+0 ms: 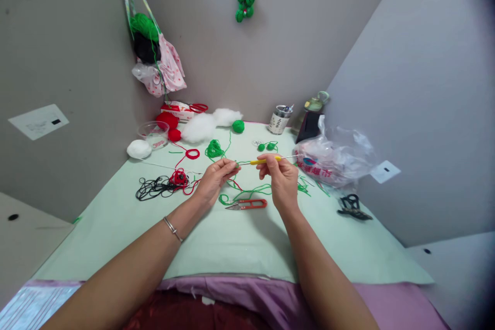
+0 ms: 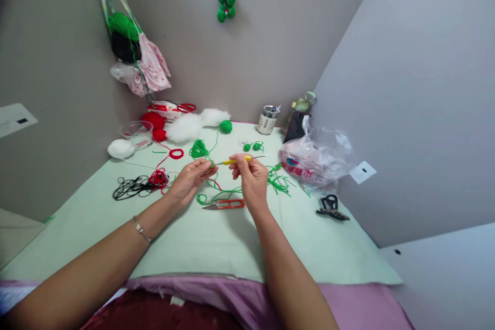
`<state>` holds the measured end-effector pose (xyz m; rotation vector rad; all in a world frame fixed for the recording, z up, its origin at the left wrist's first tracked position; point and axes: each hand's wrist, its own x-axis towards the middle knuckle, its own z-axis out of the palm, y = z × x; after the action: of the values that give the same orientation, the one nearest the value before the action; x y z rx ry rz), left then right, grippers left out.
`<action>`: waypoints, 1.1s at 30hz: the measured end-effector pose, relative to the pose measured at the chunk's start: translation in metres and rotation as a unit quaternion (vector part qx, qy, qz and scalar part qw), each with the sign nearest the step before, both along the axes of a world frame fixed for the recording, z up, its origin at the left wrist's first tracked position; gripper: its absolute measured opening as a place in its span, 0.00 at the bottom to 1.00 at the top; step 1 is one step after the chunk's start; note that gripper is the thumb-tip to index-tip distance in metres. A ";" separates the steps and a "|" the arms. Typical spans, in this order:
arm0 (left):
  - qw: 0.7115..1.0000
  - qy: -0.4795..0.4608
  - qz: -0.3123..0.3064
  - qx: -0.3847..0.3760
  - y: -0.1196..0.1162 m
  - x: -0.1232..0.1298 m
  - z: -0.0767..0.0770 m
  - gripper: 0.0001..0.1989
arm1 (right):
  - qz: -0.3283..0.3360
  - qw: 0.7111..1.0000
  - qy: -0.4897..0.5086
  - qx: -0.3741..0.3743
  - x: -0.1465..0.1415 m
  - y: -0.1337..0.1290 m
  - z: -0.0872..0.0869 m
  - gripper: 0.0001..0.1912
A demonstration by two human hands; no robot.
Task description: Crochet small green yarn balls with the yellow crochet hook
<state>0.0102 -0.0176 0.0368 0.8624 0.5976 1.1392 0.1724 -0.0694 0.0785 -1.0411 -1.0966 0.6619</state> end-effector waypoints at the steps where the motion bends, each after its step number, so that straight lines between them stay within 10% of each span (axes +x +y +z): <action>1: 1.000 0.001 0.000 0.000 0.000 0.000 0.000 0.13 | -0.008 1.000 -0.016 0.009 -0.001 -0.001 0.000 0.17; 33: 0.999 0.003 -0.047 0.022 -0.005 0.002 0.005 0.14 | -0.018 0.950 -0.301 0.087 -0.010 0.000 -0.020 0.10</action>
<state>0.0119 -0.0229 0.0418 0.9227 0.5326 1.0690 0.1621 -0.0696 0.0589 -1.1364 -1.6263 0.2039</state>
